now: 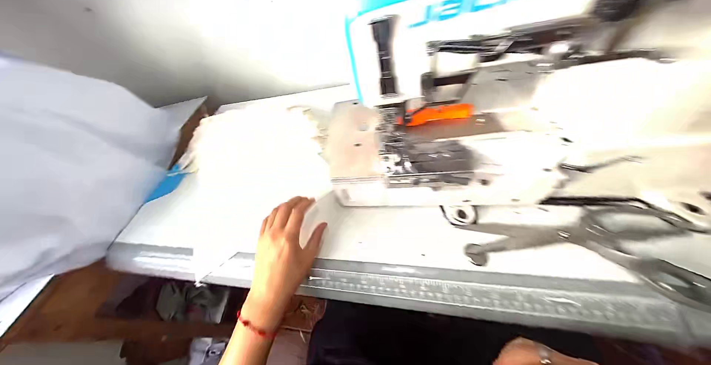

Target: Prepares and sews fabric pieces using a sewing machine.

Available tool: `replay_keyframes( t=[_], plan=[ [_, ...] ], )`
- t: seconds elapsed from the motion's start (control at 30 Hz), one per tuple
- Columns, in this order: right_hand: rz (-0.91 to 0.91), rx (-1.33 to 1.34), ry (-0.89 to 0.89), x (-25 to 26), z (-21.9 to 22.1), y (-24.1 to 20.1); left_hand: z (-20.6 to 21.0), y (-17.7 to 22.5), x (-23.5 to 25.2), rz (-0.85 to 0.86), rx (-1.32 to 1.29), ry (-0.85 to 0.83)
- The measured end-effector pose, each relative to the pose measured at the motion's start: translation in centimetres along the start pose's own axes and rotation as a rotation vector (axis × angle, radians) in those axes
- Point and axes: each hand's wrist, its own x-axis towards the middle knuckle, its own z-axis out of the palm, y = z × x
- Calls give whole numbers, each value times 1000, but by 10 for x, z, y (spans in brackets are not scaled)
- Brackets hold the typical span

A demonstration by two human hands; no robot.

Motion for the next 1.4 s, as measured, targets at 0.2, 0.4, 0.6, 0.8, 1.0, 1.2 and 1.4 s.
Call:
replay_keyframes(
  t=[0.2,0.4,0.6,0.8,1.0,1.2,1.4],
  plan=[
    [-243,-2,-257,133,50,-46,-14,-59,27,-198,-169,-7],
    [-383,-371,239,219,103,-59,-69,-65,6,10,-594,295],
    [-237,-622,-3,280,160,-18,-140,-41,-65,-261,-1431,466],
    [-171,-277,-75,233,116,-88,-85,-35,-98,-234,-12,141],
    [-16,-273,84,174,41,-107,-77,-44,-11,-43,-206,361],
    [153,127,423,167,49,-32,-71,-32,105,145,112,-139],
    [135,387,442,168,64,-16,-21,54,-10,20,-454,35]
  ],
)
